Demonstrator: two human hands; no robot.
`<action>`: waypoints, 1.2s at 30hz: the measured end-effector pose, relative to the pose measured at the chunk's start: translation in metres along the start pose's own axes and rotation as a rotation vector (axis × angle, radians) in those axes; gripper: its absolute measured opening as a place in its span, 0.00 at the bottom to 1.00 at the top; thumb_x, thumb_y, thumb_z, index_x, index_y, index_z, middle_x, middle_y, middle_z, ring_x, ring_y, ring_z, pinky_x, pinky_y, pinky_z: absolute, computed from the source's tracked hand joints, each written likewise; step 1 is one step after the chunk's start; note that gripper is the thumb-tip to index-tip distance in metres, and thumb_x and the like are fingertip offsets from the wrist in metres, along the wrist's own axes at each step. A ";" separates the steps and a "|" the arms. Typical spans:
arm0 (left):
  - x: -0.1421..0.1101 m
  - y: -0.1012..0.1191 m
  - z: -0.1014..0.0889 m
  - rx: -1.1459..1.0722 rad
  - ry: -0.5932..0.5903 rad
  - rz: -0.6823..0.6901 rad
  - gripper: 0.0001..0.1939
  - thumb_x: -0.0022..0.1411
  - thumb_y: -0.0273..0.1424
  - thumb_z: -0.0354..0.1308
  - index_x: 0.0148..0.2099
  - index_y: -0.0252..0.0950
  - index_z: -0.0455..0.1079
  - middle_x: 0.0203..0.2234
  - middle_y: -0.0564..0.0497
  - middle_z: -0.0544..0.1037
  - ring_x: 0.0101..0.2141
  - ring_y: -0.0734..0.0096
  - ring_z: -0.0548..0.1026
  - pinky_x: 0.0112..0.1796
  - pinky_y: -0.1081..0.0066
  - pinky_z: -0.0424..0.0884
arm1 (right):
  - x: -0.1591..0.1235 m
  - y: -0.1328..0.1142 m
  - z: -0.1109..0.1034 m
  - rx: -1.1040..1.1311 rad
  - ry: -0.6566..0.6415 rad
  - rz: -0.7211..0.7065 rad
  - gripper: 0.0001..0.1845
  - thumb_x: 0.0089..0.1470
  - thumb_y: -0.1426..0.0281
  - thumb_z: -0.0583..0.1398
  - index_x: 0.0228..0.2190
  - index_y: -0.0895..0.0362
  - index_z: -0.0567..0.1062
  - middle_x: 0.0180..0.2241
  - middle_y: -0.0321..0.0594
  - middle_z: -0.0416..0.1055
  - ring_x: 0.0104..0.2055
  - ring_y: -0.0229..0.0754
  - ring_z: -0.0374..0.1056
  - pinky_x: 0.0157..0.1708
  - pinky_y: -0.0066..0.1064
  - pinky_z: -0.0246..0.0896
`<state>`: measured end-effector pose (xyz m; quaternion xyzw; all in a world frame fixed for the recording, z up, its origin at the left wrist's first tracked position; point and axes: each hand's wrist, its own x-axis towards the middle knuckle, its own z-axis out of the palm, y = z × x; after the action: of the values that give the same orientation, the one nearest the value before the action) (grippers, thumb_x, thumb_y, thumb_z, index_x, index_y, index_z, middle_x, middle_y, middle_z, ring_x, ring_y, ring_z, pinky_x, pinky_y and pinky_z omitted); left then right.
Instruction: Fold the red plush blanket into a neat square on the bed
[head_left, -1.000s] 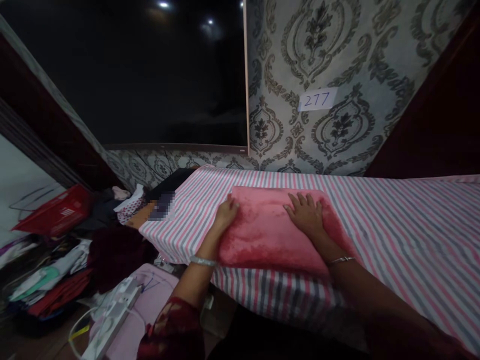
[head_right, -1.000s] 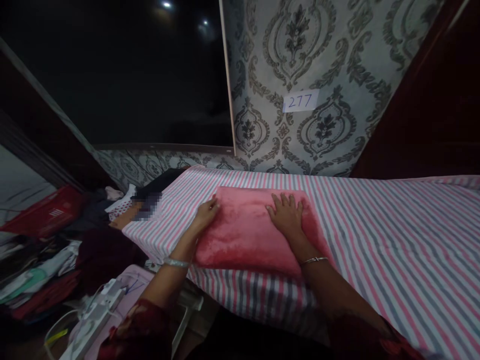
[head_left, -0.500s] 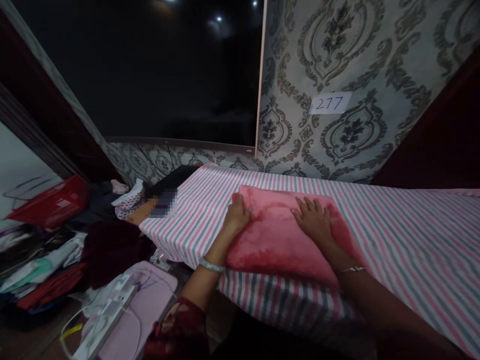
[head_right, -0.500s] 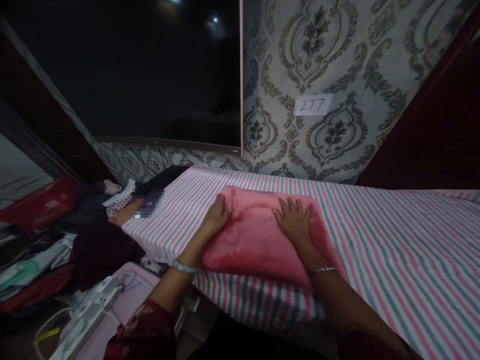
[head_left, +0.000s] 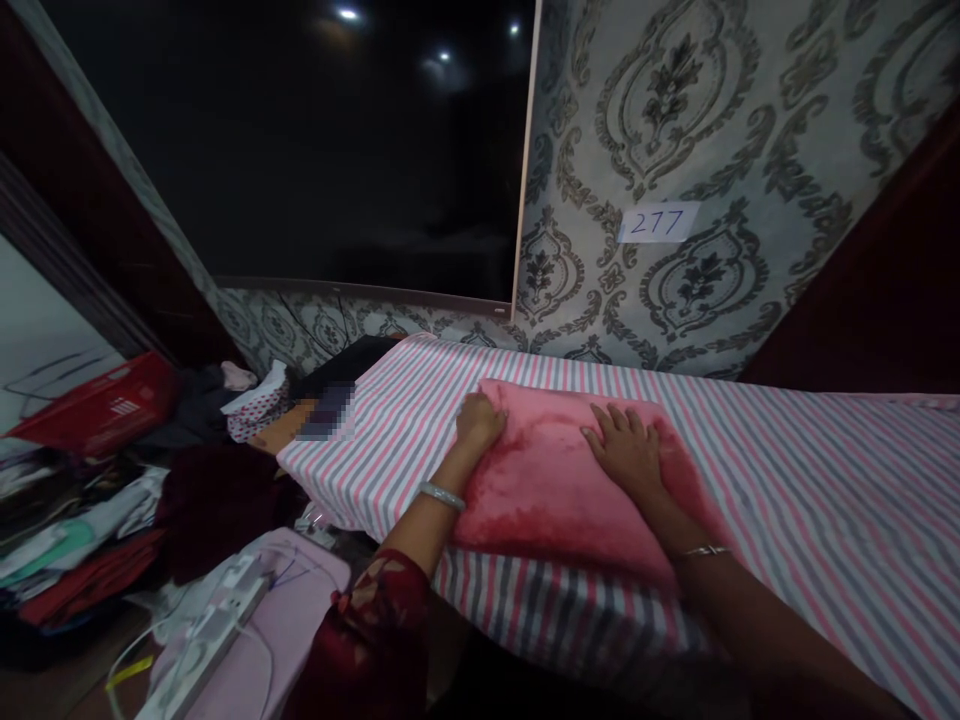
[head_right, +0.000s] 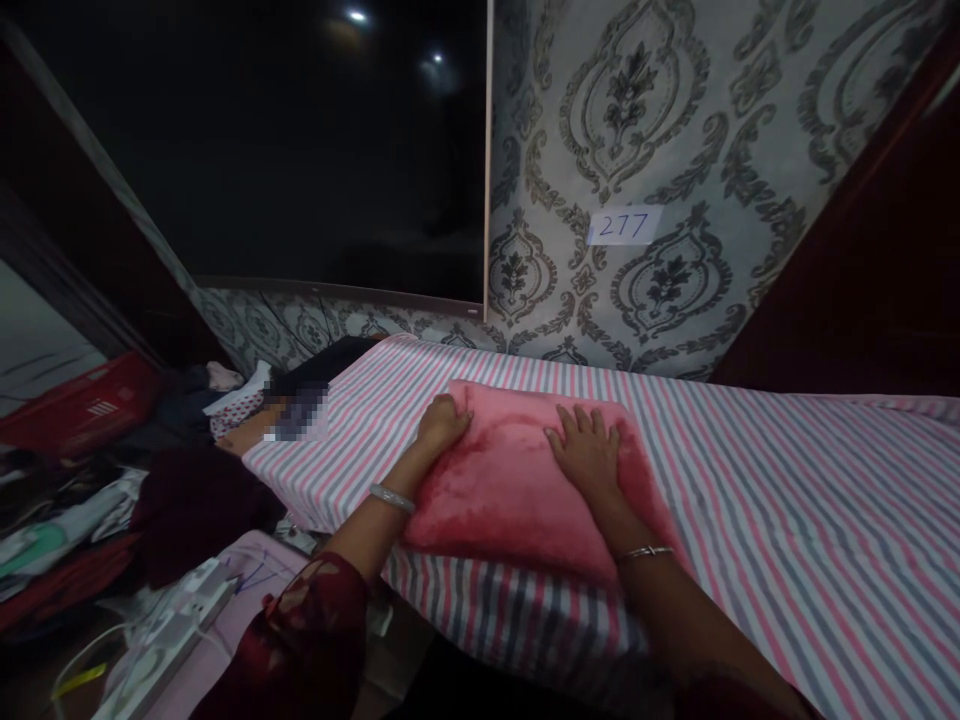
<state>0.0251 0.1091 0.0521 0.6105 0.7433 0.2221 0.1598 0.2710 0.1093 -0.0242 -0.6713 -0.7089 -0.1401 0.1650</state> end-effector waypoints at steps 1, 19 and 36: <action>0.001 -0.001 -0.001 -0.019 -0.016 0.002 0.23 0.62 0.37 0.58 0.56 0.28 0.68 0.55 0.34 0.73 0.54 0.53 0.72 0.50 0.66 0.68 | 0.000 0.000 0.000 0.002 0.002 -0.001 0.29 0.65 0.58 0.46 0.62 0.55 0.65 0.63 0.49 0.61 0.65 0.61 0.52 0.58 0.60 0.48; -0.029 0.031 0.035 0.145 0.105 0.283 0.20 0.66 0.23 0.43 0.56 0.29 0.69 0.50 0.34 0.75 0.47 0.53 0.75 0.47 0.58 0.70 | 0.000 0.000 0.000 0.011 0.006 0.003 0.29 0.65 0.58 0.46 0.61 0.55 0.65 0.63 0.48 0.61 0.64 0.60 0.52 0.58 0.60 0.48; 0.016 -0.038 -0.005 -0.134 0.084 -0.075 0.19 0.60 0.31 0.57 0.53 0.31 0.72 0.50 0.34 0.76 0.51 0.51 0.74 0.46 0.64 0.67 | 0.000 -0.003 -0.005 0.003 -0.021 0.020 0.29 0.65 0.58 0.46 0.62 0.55 0.64 0.64 0.48 0.60 0.65 0.59 0.51 0.59 0.59 0.48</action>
<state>-0.0123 0.1178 0.0367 0.5602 0.7551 0.2906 0.1773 0.2680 0.1071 -0.0191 -0.6794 -0.7041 -0.1306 0.1599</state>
